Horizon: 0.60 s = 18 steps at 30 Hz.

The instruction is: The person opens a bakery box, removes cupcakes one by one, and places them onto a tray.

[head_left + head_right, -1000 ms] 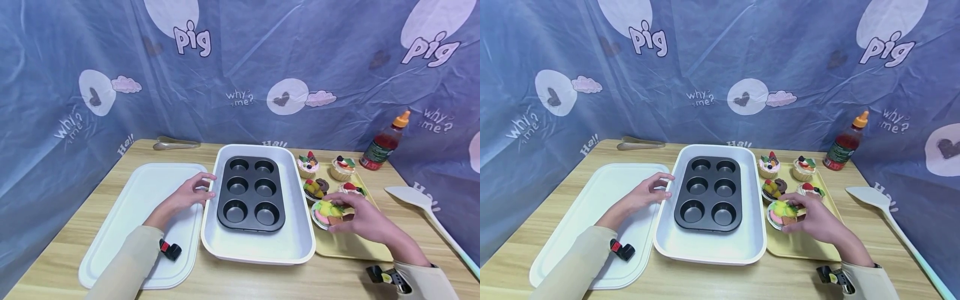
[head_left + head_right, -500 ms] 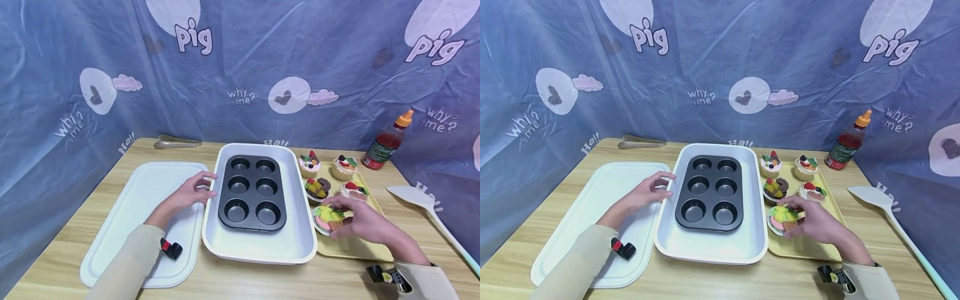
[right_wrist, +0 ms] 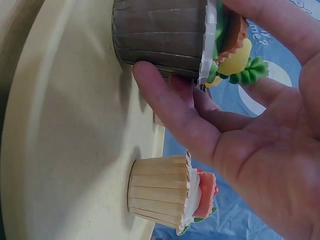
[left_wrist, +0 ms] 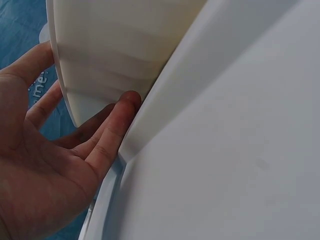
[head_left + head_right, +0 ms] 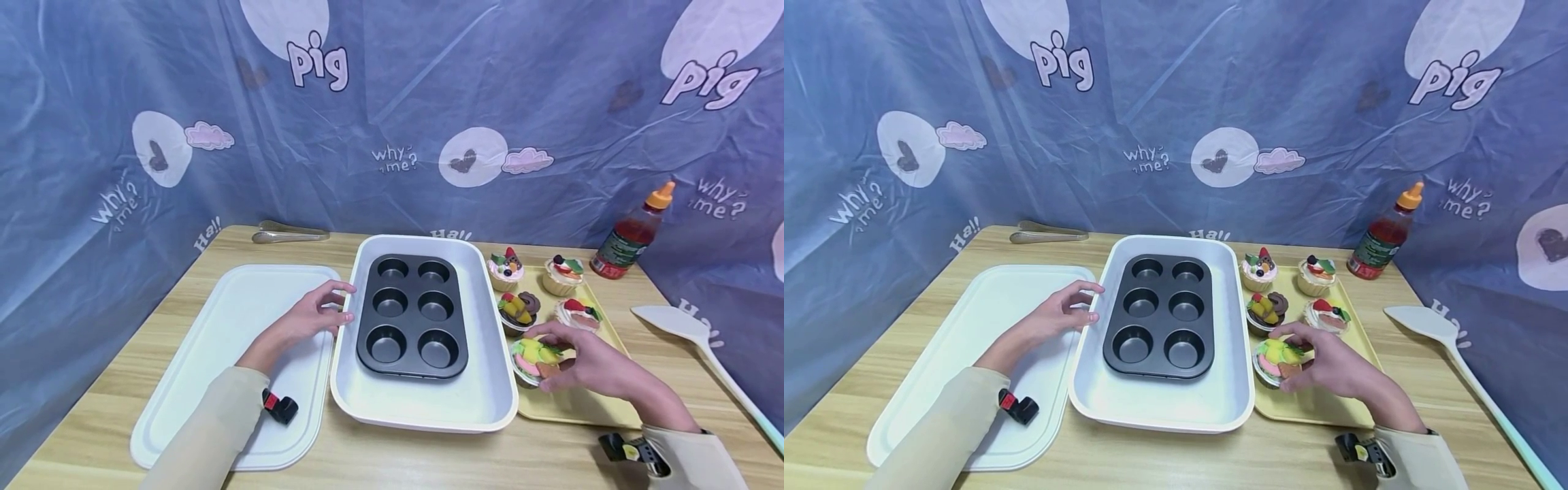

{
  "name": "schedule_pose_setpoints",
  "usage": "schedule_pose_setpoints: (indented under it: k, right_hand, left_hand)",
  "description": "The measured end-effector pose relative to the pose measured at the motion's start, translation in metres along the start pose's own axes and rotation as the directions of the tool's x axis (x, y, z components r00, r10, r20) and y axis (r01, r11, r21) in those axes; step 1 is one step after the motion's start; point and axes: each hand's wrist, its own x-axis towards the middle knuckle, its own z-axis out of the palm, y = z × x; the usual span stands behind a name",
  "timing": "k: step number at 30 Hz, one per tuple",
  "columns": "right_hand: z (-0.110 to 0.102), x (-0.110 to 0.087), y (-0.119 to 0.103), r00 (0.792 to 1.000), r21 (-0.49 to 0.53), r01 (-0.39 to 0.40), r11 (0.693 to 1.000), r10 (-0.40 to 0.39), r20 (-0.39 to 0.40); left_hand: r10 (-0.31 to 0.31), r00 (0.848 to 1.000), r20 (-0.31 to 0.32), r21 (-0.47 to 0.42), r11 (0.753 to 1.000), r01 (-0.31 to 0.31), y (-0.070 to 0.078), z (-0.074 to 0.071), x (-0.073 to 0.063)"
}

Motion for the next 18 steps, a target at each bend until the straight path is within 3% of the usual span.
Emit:
schedule_pose_setpoints:
  k: [12,16,18]
  right_hand:
    - [-0.005,0.001,0.004,0.999,0.02,0.039,0.999,-0.04,0.024]
    - [-0.01,0.001,0.001,0.998,-0.023,0.064,0.998,-0.064,0.025]
    - [-0.013,0.002,-0.004,0.999,-0.05,0.033,0.998,-0.032,0.025]
  left_hand:
    - [-0.005,1.0,-0.013,0.006,1.0,0.005,0.001,0.001,-0.001]
    - [-0.002,1.0,-0.001,0.008,1.0,0.002,0.002,0.002,0.0]
    - [0.004,1.0,0.013,0.014,1.0,-0.004,0.004,0.002,0.0]
